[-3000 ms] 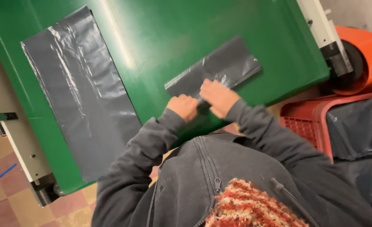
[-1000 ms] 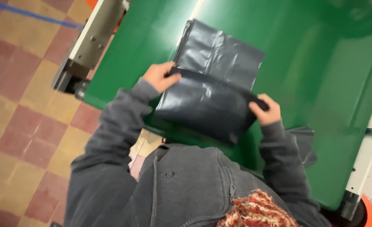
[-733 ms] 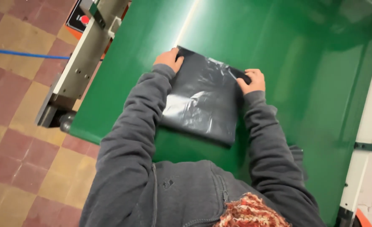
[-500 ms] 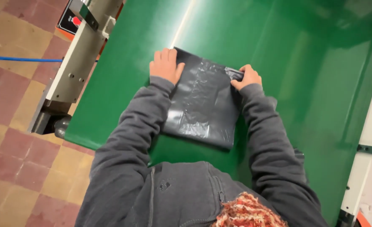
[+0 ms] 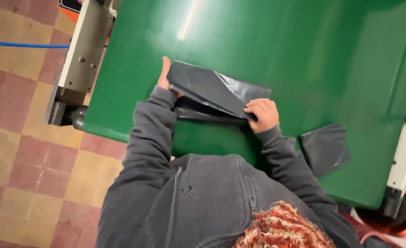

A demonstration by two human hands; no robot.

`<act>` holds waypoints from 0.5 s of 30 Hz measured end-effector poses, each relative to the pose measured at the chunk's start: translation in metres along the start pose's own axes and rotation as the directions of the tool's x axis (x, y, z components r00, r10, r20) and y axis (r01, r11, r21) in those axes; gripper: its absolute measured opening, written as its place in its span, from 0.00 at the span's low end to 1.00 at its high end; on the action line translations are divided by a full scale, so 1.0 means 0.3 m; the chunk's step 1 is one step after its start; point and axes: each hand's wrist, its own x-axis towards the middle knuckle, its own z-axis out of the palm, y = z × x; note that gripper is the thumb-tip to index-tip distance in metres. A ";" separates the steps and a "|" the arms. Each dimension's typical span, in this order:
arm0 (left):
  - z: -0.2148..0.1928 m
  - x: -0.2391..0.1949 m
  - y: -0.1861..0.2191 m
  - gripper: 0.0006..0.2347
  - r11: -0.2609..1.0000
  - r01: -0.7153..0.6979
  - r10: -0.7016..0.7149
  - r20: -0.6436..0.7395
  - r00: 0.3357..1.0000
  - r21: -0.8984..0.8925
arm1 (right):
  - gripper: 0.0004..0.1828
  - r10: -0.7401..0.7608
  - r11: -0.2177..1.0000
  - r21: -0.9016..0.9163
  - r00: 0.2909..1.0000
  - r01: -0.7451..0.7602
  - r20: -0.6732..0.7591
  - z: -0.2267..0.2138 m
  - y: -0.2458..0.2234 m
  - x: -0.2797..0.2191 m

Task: Folding black plastic bags on a conveyor belt and placing them into a crate.

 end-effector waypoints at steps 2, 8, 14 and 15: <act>-0.128 -0.006 -0.049 0.33 0.994 -0.106 0.107 0.011 0.994 -0.031 | 0.14 -0.012 1.000 -0.018 1.000 0.012 -0.003 0.023 -0.015 -0.071; 0.279 -0.493 0.006 0.25 0.232 -0.433 0.673 0.178 0.718 0.871 | 0.15 0.064 0.996 -0.070 0.997 -0.061 0.040 0.033 -0.026 -0.165; 0.183 -0.495 -0.063 0.10 -0.855 -0.315 0.055 0.676 0.735 0.412 | 0.28 0.062 0.995 -0.087 0.977 -0.045 0.206 0.049 -0.265 -0.037; 0.214 -0.481 -0.092 0.06 -0.863 -0.297 -0.044 0.526 0.849 0.408 | 0.32 -0.008 1.000 0.031 0.968 0.000 0.251 0.079 -0.301 -0.028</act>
